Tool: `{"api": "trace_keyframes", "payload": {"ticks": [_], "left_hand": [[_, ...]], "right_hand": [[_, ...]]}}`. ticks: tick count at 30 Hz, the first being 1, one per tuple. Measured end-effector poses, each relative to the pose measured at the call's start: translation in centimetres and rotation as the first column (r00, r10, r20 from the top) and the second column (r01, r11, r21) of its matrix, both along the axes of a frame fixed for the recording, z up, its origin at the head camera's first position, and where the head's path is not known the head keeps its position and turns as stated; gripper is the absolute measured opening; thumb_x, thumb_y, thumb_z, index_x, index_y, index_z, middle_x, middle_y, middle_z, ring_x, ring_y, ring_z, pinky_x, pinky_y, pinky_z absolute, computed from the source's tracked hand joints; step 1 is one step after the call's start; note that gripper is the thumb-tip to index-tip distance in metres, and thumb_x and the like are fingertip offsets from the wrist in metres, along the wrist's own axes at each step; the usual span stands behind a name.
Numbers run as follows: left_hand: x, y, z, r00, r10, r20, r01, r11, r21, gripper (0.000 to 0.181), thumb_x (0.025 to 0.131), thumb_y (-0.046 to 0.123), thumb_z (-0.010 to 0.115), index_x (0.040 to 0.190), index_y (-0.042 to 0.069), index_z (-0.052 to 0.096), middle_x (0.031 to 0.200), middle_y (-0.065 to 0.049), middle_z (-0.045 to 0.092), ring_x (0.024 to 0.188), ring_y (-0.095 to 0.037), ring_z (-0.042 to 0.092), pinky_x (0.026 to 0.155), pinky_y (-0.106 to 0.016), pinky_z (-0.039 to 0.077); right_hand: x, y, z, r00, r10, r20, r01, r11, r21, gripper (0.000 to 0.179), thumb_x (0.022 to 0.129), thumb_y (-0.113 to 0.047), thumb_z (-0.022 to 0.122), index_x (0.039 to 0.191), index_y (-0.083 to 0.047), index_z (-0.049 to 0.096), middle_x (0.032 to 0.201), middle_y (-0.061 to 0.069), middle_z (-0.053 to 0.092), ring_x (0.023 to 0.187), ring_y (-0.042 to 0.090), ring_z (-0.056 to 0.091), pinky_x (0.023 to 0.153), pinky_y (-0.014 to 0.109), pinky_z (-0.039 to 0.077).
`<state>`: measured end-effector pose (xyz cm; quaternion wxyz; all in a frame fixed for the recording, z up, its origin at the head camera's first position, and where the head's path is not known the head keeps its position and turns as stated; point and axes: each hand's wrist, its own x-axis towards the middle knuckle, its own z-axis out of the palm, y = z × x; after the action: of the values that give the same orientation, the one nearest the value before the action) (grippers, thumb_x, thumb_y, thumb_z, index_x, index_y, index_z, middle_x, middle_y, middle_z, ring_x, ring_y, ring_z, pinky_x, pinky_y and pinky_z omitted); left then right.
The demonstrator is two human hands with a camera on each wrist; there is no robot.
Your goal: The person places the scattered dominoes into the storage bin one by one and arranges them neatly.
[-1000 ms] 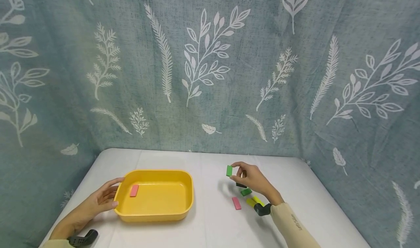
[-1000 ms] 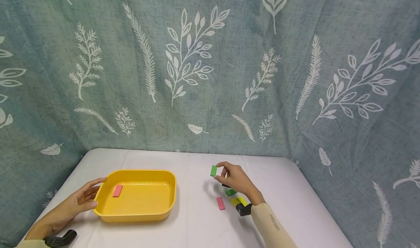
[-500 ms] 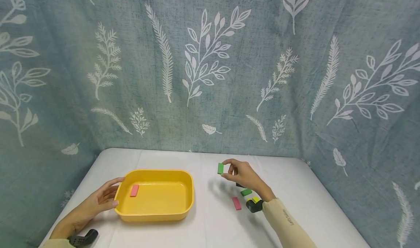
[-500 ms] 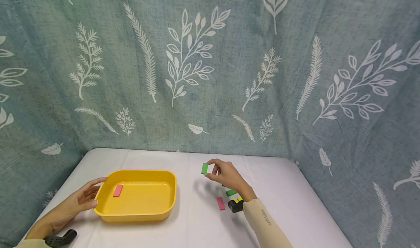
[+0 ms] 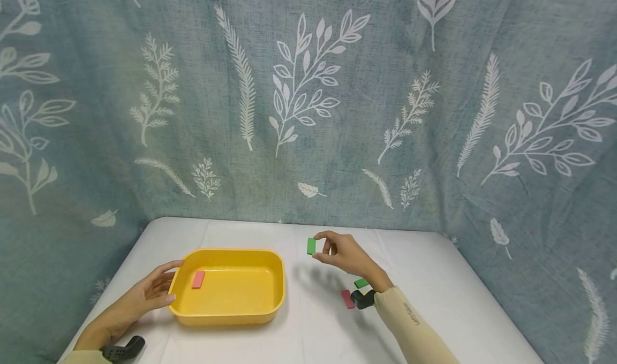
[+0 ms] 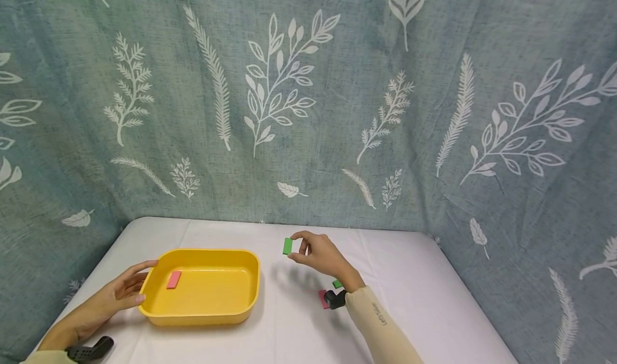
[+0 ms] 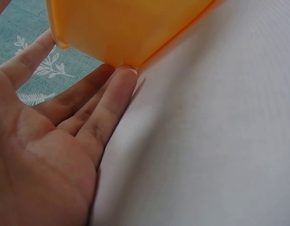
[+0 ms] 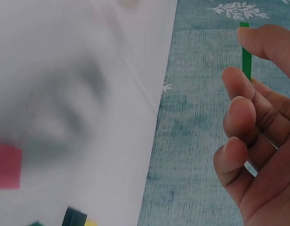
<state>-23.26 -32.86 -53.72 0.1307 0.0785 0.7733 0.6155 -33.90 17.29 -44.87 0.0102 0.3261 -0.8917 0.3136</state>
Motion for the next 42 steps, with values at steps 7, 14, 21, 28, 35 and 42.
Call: {"api": "trace_keyframes", "payload": {"ticks": [7,14,21,28,35,42], "left_hand": [[0.1,0.1,0.1,1.0,-0.006,-0.002,0.006,1.0,-0.001,0.077,0.101,0.023,0.066,0.163,0.018,0.021,0.16,-0.03,0.028,0.145,-0.049,0.031,0.108,-0.05,0.045],[0.0,0.0,-0.1,1.0,-0.001,0.002,0.001,1.0,0.005,0.078,0.101,0.022,0.067,0.163,0.018,0.021,0.159,-0.03,0.029,0.144,-0.048,0.033,0.107,-0.047,0.047],[-0.1,0.0,-0.1,1.0,-0.012,-0.005,0.012,1.0,0.004,0.077,0.101,0.022,0.066,0.163,0.019,0.021,0.16,-0.03,0.028,0.144,-0.048,0.032,0.108,-0.049,0.046],[0.0,0.0,-0.1,1.0,-0.007,0.005,0.007,1.0,0.003,0.077,0.101,0.022,0.066,0.164,0.019,0.02,0.16,-0.029,0.029,0.145,-0.047,0.033,0.106,-0.041,0.048],[0.1,-0.1,0.0,1.0,-0.012,-0.001,0.012,1.0,0.003,0.077,0.101,0.022,0.065,0.164,0.019,0.02,0.16,-0.029,0.029,0.144,-0.046,0.034,0.102,-0.034,0.048],[0.2,-0.1,-0.1,1.0,-0.028,-0.006,0.028,0.999,0.03,0.076,0.102,0.02,0.064,0.164,0.018,0.019,0.16,-0.029,0.028,0.144,-0.046,0.033,0.096,-0.023,0.048]], "right_hand": [[-0.3,-1.2,0.2,1.0,0.011,0.002,-0.011,1.0,0.009,0.042,0.094,-0.036,0.077,0.131,-0.018,0.064,0.081,-0.01,0.065,0.061,0.011,0.054,0.058,0.026,0.048],[-0.5,-2.8,0.5,0.999,0.034,-0.017,-0.034,0.999,0.009,0.044,0.093,-0.035,0.078,0.131,-0.018,0.064,0.08,-0.01,0.065,0.061,0.011,0.055,0.058,0.026,0.049],[-0.5,-4.0,0.7,0.997,0.078,-0.026,-0.078,0.997,0.002,0.045,0.093,-0.036,0.077,0.131,-0.016,0.064,0.08,-0.012,0.064,0.061,0.011,0.054,0.057,0.026,0.049],[-0.6,-5.1,0.8,0.994,0.105,-0.034,-0.105,0.994,0.003,0.044,0.093,-0.036,0.077,0.13,-0.015,0.065,0.08,-0.011,0.064,0.061,0.011,0.054,0.058,0.024,0.048],[-0.4,-6.6,1.2,0.994,0.111,-0.025,-0.11,0.993,0.038,0.044,0.094,-0.034,0.077,0.131,-0.016,0.064,0.081,-0.011,0.063,0.063,0.012,0.055,0.059,0.025,0.049],[-0.4,-8.2,1.7,0.99,0.14,-0.028,-0.139,0.989,0.041,0.045,0.094,-0.035,0.078,0.131,-0.014,0.065,0.081,-0.01,0.063,0.064,0.014,0.056,0.06,0.024,0.05]]}}
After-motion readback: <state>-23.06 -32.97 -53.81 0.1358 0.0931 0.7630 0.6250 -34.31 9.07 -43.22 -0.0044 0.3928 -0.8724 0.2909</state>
